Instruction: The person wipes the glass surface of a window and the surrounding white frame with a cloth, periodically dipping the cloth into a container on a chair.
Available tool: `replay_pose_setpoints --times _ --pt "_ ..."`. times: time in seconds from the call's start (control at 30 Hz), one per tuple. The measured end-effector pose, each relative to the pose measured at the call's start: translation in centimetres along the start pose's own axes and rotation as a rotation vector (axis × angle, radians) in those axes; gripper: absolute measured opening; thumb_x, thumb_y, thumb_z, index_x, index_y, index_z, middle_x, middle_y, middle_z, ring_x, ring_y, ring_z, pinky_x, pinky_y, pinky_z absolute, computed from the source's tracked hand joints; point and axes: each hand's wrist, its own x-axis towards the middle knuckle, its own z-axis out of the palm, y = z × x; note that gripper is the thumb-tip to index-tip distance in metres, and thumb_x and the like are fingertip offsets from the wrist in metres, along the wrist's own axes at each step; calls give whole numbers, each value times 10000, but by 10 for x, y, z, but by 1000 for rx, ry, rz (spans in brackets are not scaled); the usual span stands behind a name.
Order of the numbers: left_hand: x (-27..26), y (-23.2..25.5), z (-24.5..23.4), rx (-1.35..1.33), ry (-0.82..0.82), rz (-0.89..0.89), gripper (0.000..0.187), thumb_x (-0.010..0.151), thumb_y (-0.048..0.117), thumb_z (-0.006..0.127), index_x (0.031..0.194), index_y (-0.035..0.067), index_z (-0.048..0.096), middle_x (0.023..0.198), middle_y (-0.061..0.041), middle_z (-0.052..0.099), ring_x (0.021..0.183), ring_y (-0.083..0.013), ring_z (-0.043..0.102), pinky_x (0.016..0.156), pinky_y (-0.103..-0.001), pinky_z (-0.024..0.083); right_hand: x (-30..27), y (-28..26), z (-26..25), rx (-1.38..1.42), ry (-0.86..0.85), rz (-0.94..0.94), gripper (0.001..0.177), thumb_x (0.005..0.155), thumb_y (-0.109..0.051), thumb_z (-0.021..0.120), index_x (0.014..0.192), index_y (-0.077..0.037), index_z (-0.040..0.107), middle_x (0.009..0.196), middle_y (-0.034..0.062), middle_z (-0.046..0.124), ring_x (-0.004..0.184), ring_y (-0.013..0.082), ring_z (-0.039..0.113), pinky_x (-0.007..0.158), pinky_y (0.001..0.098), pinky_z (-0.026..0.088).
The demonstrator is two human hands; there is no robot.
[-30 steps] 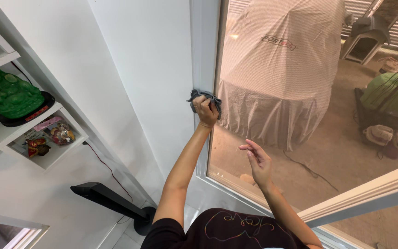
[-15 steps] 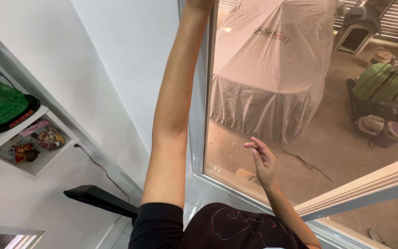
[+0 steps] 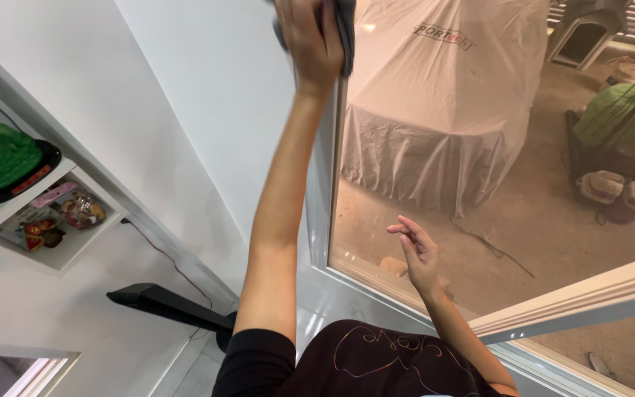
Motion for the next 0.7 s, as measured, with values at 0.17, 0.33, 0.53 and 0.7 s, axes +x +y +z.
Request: replay_pose_setpoints --times 0.17,0.33,0.53,0.7 --pt "-119 21 -48 117 -45 -40 111 994 123 584 1065 48 545 1107 -180 555 1061 -367 540 983 -511 415 -5 5 14 -14 -44 51 409 1025 27 510 1432 9 552 1171 112 720 1120 122 643 983 244 475" --pt "-225 27 -74 206 -28 -117 112 1007 149 564 1051 62 508 1083 -153 536 1012 -337 517 947 -493 396 -20 14 31 40 -100 76 399 1031 26 520 1427 2 568 1164 103 724 1098 107 633 951 236 475" --pt "-306 36 -98 278 -36 -202 108 1026 141 531 1065 60 471 1072 -143 510 1003 -318 487 953 -478 380 -36 11 34 33 -118 168 404 1032 30 511 1430 5 573 1170 105 724 1033 111 625 907 243 474" --pt "-343 42 -114 294 -60 -287 101 1024 119 514 1075 46 468 1085 -150 514 1023 -335 482 977 -490 372 -40 5 32 53 -116 131 389 1040 31 509 1427 28 552 1175 123 713 1124 150 648 1017 284 486"
